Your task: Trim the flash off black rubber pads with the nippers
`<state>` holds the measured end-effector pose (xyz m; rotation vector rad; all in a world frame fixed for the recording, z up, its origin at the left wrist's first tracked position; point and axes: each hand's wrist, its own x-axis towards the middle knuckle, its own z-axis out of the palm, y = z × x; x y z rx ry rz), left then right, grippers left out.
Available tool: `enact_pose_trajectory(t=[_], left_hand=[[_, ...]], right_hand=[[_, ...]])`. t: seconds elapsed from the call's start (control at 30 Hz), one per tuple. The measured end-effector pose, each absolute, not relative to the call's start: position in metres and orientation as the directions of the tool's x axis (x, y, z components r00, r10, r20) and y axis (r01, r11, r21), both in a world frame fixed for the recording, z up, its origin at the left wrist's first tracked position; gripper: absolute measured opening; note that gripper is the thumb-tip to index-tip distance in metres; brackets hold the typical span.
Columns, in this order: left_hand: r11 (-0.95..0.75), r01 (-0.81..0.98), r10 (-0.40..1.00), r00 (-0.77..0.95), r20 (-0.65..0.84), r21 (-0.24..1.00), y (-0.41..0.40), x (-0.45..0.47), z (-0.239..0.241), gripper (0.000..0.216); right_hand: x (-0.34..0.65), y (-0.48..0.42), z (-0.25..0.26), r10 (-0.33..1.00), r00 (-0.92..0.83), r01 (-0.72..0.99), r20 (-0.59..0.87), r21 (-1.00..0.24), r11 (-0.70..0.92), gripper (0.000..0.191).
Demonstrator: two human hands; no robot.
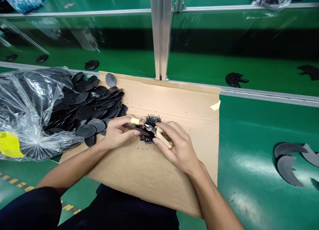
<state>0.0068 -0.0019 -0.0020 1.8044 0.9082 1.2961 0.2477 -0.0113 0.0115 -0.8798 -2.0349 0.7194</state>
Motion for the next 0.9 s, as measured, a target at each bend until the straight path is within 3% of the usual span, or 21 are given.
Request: enact_pose_trajectory(t=[0.33, 0.9], left_hand=[[-0.51, 0.124, 0.839, 0.29, 0.461, 0.851, -0.0016, 0.0068, -0.0001, 0.02], [-0.51, 0.063, 0.826, 0.314, 0.468, 0.858, -0.0023, 0.0103, -0.0041, 0.02]], right_hand=[[0.2498, -0.0113, 0.0079, 0.71, -0.478, 0.357, 0.517, -0.624, 0.695, 0.028], [0.2533, -0.0137, 0.0078, 0.728, -0.516, 0.356, 0.452, -0.66, 0.662, 0.022]])
